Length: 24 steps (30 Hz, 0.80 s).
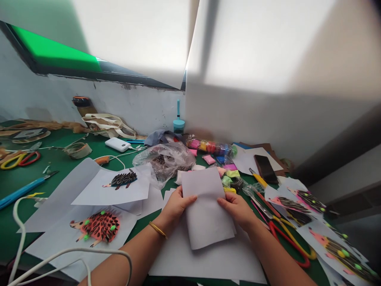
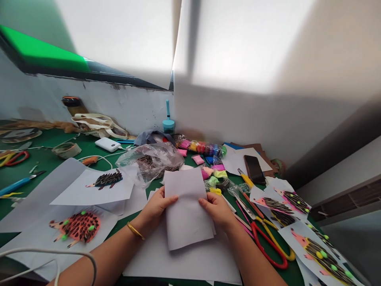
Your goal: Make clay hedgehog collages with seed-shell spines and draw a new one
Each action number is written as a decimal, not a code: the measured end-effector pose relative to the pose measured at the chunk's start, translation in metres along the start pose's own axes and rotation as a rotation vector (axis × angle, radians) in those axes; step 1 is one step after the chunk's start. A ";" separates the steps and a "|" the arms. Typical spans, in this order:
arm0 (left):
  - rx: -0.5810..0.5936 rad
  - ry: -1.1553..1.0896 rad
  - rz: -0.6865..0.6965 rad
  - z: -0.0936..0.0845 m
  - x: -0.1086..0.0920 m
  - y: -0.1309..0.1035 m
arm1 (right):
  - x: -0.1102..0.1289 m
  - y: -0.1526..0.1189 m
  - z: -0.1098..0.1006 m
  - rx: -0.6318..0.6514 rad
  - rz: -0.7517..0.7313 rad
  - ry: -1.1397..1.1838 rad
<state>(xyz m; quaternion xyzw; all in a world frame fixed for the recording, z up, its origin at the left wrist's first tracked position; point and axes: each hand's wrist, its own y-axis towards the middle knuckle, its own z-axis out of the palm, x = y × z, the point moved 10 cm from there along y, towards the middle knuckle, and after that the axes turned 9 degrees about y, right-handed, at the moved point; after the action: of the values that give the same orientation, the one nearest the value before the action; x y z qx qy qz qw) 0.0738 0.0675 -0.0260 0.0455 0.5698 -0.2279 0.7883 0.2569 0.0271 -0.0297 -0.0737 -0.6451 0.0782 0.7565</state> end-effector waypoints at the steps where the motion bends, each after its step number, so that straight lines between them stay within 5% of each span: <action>1: -0.005 0.000 0.002 0.000 0.000 0.000 | 0.000 0.000 0.000 0.000 0.000 -0.007; 24: -0.011 -0.021 0.015 -0.002 -0.002 -0.002 | -0.003 -0.004 0.007 0.036 0.034 0.057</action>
<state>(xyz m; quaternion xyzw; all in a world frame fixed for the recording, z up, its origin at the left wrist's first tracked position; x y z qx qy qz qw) 0.0707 0.0674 -0.0242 0.0430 0.5625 -0.2191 0.7961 0.2499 0.0230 -0.0305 -0.0730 -0.6204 0.1004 0.7744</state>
